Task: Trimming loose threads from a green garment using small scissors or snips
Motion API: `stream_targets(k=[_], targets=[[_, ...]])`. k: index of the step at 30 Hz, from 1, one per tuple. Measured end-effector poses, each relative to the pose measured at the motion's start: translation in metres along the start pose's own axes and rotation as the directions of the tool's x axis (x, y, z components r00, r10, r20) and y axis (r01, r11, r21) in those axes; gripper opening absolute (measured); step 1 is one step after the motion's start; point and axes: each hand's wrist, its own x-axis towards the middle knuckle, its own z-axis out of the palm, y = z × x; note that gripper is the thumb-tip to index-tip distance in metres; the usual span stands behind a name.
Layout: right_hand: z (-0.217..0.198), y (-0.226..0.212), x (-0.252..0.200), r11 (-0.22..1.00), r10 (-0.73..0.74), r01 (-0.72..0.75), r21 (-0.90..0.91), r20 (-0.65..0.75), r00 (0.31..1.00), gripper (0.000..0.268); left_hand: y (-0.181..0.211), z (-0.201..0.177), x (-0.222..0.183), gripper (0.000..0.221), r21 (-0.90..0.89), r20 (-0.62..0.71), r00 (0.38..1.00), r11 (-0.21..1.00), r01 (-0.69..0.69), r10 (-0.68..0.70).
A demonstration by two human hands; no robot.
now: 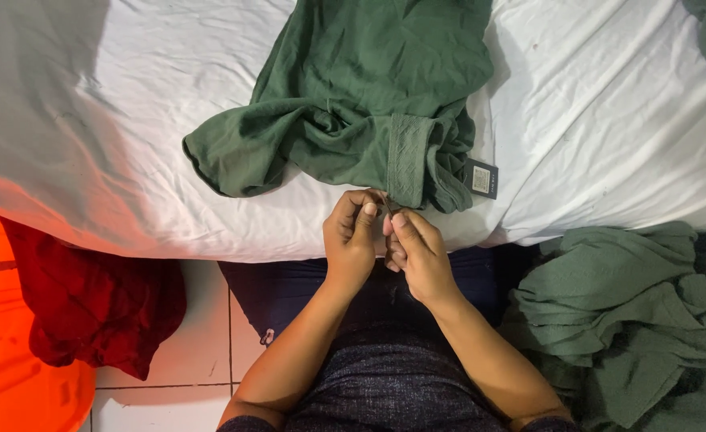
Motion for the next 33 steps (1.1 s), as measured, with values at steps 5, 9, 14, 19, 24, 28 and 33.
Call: stream_targets(k=[5, 9, 14, 19, 24, 28, 33], targets=[[-0.003, -0.003, -0.005, 0.998, -0.009, 0.015, -0.061, 0.094, 0.996, 0.035, -0.015, -0.003, -0.003, 0.017, -0.069, -0.02, 0.999, 0.997, 0.04, -0.041], [-0.007, -0.003, -0.015, 0.993, -0.031, 0.044, -0.107, 0.126, 0.992, 0.037, -0.024, -0.004, -0.002, 0.027, -0.08, -0.034, 0.999, 0.997, 0.021, -0.024], [-0.014, 0.0, -0.02, 0.993, -0.053, 0.061, -0.097, 0.079, 0.995, 0.035, -0.024, 0.0, -0.005, 0.013, 0.02, -0.029, 1.0, 1.0, -0.01, 0.011], [-0.019, 0.008, -0.017, 0.995, -0.036, 0.043, -0.089, 0.078, 0.996, 0.036, -0.026, 0.001, -0.007, 0.011, 0.074, -0.036, 0.999, 0.997, -0.009, 0.012], [-0.012, -0.001, -0.017, 0.996, 0.008, 0.002, -0.087, 0.119, 0.993, 0.039, -0.028, 0.001, -0.012, 0.013, 0.028, -0.024, 1.0, 1.0, -0.007, 0.007], [-0.009, -0.001, -0.013, 0.998, 0.045, -0.041, -0.052, 0.072, 0.996, 0.037, -0.033, -0.001, -0.011, 0.013, 0.037, -0.026, 1.0, 0.999, 0.01, -0.009], [-0.005, -0.003, -0.006, 0.996, 0.072, -0.069, -0.057, 0.056, 0.996, 0.033, -0.036, -0.001, -0.013, 0.014, 0.026, -0.003, 0.999, 0.999, 0.04, -0.04]])
